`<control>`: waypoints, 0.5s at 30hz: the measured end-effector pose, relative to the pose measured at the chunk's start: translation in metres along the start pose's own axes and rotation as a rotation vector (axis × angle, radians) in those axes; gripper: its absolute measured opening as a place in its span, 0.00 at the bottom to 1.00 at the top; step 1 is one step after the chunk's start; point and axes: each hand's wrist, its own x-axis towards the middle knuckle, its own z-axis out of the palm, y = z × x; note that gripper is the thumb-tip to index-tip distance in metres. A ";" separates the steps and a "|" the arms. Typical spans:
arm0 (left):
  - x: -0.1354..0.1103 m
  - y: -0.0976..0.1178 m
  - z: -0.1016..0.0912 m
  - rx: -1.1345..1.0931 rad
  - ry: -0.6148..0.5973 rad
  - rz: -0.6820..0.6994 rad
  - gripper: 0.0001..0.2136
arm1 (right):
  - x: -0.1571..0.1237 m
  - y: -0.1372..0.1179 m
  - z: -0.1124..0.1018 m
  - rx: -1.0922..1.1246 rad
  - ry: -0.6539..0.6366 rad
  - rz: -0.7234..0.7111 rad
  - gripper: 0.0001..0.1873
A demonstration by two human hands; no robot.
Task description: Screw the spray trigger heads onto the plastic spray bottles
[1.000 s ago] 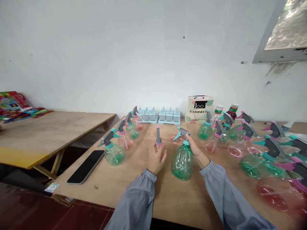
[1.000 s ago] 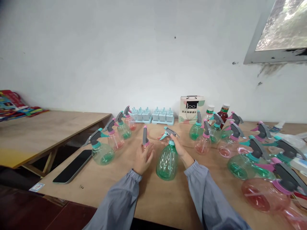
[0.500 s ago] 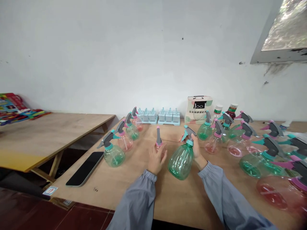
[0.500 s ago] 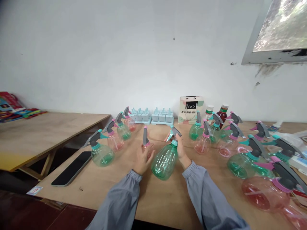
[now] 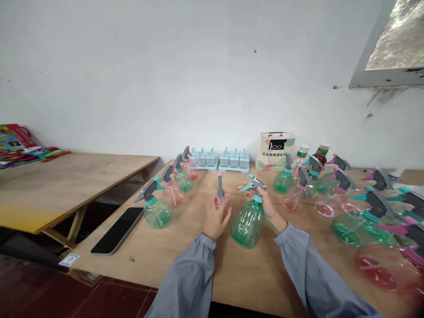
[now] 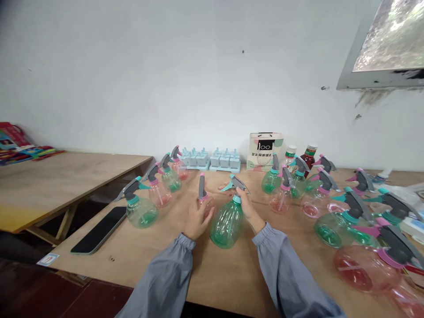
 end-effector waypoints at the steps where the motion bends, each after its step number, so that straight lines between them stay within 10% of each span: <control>1: 0.000 0.000 0.000 -0.002 -0.004 -0.003 0.18 | 0.000 0.000 0.000 0.004 0.023 -0.006 0.28; 15: 0.000 -0.002 0.000 -0.001 0.008 0.010 0.18 | -0.003 0.000 -0.001 -0.084 0.078 -0.064 0.30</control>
